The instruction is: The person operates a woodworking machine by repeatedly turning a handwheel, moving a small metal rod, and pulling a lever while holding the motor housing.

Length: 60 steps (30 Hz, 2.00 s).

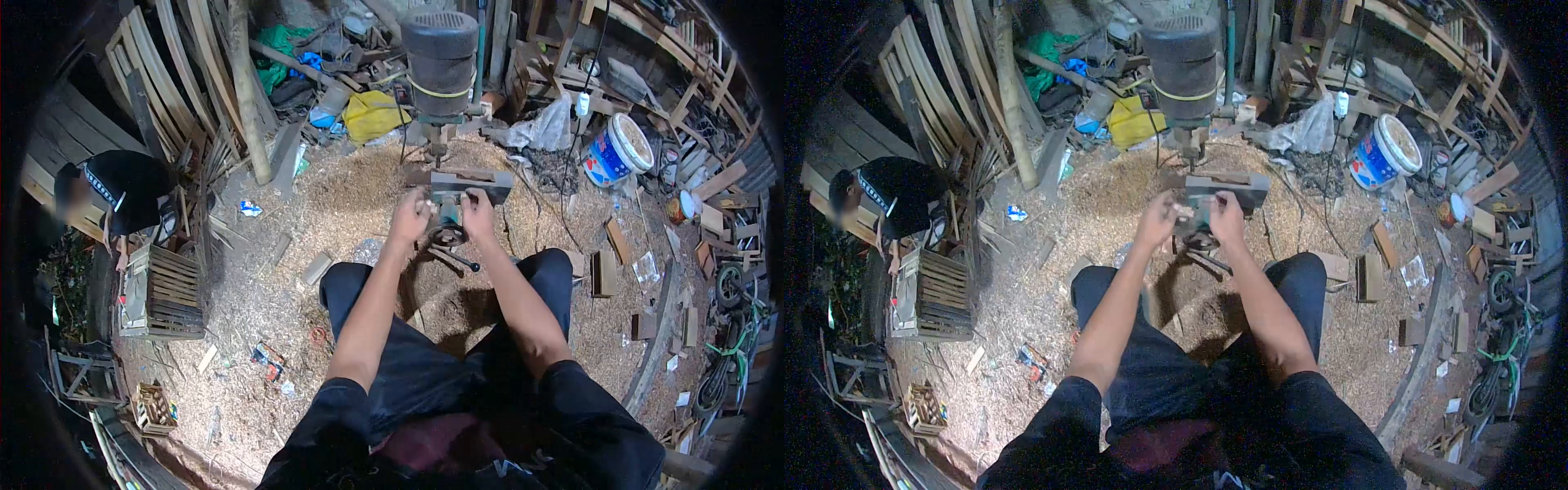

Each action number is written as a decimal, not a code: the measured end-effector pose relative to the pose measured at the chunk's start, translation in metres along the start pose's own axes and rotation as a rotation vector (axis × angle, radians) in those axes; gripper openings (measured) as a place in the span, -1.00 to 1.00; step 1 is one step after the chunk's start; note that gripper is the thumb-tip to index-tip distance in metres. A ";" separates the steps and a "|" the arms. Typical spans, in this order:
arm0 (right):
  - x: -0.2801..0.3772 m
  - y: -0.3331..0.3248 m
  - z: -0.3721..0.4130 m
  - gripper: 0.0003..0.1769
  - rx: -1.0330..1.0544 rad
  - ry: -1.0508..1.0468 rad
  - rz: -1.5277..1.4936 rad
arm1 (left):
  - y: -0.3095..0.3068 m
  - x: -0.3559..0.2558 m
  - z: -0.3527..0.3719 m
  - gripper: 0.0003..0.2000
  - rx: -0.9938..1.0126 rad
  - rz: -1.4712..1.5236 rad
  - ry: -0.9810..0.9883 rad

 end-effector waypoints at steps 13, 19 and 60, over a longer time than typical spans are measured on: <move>0.162 -0.045 -0.144 -0.65 0.039 -0.251 -0.155 | -0.106 -0.080 -0.159 -0.46 -0.259 -0.395 0.310; 0.182 -0.047 -0.169 -0.60 0.087 -0.149 -0.141 | -0.092 -0.068 -0.178 -0.46 -0.293 -0.441 0.377; -0.214 0.027 -0.019 -0.45 0.062 0.317 0.433 | 0.114 0.049 0.018 -0.42 0.220 -0.155 -0.002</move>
Point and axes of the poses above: each hand's wrist, its own z-axis away from the middle knuckle, its own y-axis out of the palm, x = y × z, the point moved 1 cm from there along -z, towards the middle knuckle, and after that the axes turned 5 degrees about y, right-handed, at the moved point
